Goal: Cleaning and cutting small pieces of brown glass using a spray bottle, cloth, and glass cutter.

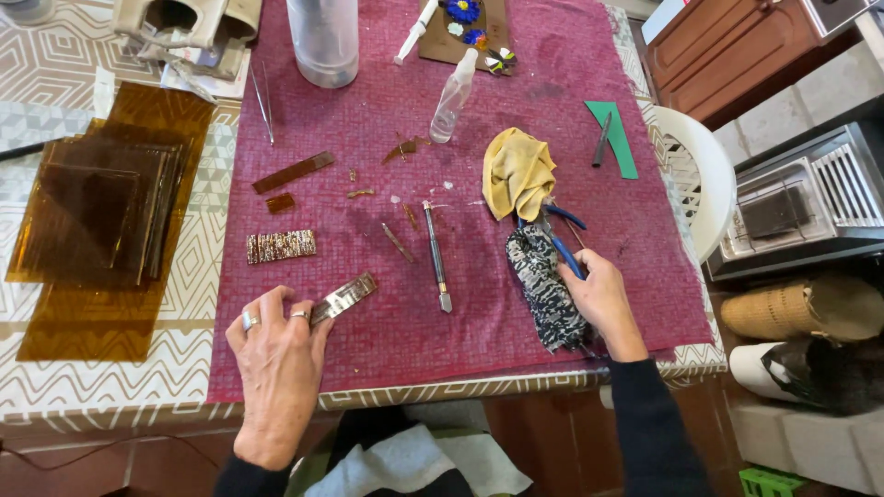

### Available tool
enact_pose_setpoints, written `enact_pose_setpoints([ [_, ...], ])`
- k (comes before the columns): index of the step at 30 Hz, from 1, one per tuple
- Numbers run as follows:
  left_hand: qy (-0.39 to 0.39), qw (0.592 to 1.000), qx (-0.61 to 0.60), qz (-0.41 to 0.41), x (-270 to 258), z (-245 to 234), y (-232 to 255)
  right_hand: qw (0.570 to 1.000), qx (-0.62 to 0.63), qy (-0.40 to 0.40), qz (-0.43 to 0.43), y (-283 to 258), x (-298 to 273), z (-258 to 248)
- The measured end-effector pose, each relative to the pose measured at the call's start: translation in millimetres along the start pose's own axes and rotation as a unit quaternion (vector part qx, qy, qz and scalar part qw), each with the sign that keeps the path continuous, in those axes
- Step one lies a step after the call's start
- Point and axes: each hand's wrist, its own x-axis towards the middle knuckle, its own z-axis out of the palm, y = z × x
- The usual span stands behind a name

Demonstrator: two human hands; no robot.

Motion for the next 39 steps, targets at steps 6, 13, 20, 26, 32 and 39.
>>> enact_pose_setpoints([
  [6, -0.011, 0.995, -0.099, -0.005, 1.5, 14.2, -10.7, 0.988, 0.064, 0.058, -0.128, 50.6, 20.4, -5.5],
  [13, 0.011, 0.949, -0.309, -0.064, 7.2, 27.8, -11.7, 0.888, 0.456, -0.050, -0.041, 19.1, -10.2, -54.5],
  [20, 0.025, 0.708, -0.674, -0.210, 12.6, 46.0, -2.8, 0.861, 0.472, 0.070, -0.176, -21.0, -38.5, -57.3],
  [26, 0.048, 0.585, -0.770, -0.248, 14.8, 48.4, 2.1, 0.759, 0.627, -0.123, -0.126, -48.1, -48.2, -45.6],
  [32, 0.033, 0.510, -0.806, -0.300, 13.5, 51.8, 5.2, 0.585, 0.676, -0.442, 0.074, -41.8, -106.9, 1.0],
  [39, 0.044, 0.556, -0.780, -0.285, 17.0, 47.2, 5.0, 0.505, 0.643, -0.574, 0.045, -30.0, -176.7, 65.6],
])
